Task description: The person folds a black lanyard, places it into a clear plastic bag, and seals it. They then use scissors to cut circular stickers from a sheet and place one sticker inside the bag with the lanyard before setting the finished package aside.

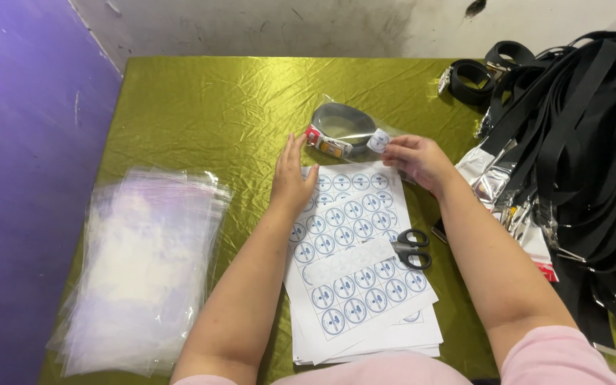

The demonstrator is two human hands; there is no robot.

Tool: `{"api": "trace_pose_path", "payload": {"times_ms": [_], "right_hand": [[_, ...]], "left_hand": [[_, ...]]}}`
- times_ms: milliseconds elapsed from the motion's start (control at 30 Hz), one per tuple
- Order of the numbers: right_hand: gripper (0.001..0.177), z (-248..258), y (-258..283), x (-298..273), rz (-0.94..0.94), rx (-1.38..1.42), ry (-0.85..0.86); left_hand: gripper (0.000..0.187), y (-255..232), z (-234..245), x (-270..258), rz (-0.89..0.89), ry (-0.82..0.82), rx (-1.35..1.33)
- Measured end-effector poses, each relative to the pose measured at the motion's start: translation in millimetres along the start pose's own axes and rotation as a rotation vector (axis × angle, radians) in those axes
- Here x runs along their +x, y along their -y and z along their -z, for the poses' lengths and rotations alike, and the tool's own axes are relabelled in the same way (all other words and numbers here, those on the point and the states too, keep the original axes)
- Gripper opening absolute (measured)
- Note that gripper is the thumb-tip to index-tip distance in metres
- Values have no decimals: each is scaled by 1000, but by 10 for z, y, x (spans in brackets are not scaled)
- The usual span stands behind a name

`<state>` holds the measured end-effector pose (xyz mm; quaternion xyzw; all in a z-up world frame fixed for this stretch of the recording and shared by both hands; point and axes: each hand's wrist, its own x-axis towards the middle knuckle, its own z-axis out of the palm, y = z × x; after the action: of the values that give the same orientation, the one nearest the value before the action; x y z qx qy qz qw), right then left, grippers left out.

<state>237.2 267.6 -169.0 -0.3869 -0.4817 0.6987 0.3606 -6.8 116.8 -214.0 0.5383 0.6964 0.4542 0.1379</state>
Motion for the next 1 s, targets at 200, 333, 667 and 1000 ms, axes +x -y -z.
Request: {"api": "trace_pose_path", "payload": {"times_ms": [200,333,667,1000], "right_hand": [[14,-98,-160,263,16,-126,146],[19,-215,-103,218,60,-183,162],[20,-109,-327,356,192,-508,211],[20,-408,-196,128,227,-596,150]], "left_hand": [[66,-93,20,-2,50,36,32],[67,-125,42,10,77,60,51],[60,-142,67,7,86,48,27],[54,-52,25,-8,34,15,22]]}}
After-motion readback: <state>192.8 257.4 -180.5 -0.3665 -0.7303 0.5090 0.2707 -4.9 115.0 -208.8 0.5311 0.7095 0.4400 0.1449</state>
